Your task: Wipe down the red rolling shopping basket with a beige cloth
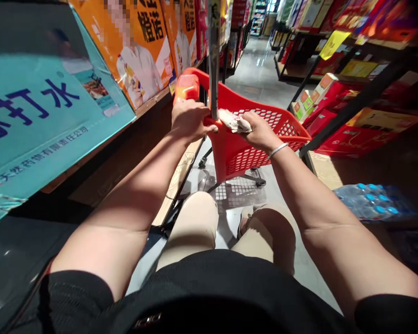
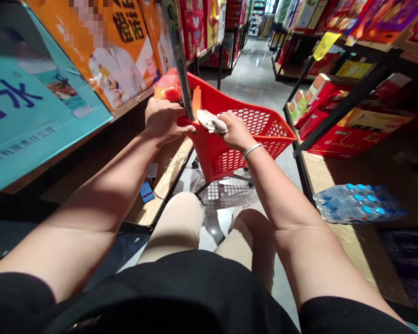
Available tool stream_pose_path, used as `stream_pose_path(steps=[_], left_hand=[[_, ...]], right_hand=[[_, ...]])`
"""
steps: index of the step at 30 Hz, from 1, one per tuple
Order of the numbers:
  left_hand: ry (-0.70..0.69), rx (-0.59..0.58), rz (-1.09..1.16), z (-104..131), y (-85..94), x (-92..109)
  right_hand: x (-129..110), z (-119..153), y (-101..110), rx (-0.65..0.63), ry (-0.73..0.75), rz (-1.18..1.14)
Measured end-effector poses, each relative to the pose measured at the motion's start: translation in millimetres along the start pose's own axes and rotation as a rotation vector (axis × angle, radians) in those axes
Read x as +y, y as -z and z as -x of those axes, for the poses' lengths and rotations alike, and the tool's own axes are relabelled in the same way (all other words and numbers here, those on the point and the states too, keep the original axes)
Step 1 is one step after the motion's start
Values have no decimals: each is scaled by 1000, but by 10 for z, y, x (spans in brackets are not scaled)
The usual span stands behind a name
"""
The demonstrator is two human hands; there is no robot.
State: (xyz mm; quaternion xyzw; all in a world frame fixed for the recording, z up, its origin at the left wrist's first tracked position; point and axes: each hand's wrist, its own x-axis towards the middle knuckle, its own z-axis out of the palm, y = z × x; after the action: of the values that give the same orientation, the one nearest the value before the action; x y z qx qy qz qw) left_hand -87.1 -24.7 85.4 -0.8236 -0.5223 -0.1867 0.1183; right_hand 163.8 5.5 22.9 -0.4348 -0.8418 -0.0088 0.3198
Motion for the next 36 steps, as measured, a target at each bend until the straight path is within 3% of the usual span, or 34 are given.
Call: stream_pose_path(steps=[3, 5, 10, 14, 17, 22, 24, 26, 29, 33, 36], left_hand=[[-66, 4, -61, 17, -3, -89], [-117, 11, -85, 40, -21, -181], [-187, 38, -78, 93, -67, -399], [-181, 4, -53, 131, -6, -415], [-130, -22, -65, 151, 50, -364], [-47, 14, -62, 165, 62, -304], [-37, -1, -63, 177, 56, -306], [-37, -3, -51, 194, 51, -323], [-53, 32, -15, 210, 39, -366], [-53, 78, 13, 185, 15, -399], [-29, 84, 47, 146, -2, -386]], right_hand=[[-146, -56, -16, -16, 78, -38], [-117, 21, 36, -67, 86, -31], [458, 551, 282, -183, -70, 188], [872, 816, 397, -202, -289, 351], [735, 702, 348, -213, -289, 339], [25, 252, 96, -150, -82, 154], [-111, 151, 34, -130, -38, 124], [-85, 146, 30, -129, -6, 111], [168, 297, 130, -168, 9, 152], [535, 603, 327, -252, -116, 275], [614, 743, 349, -208, -203, 285]])
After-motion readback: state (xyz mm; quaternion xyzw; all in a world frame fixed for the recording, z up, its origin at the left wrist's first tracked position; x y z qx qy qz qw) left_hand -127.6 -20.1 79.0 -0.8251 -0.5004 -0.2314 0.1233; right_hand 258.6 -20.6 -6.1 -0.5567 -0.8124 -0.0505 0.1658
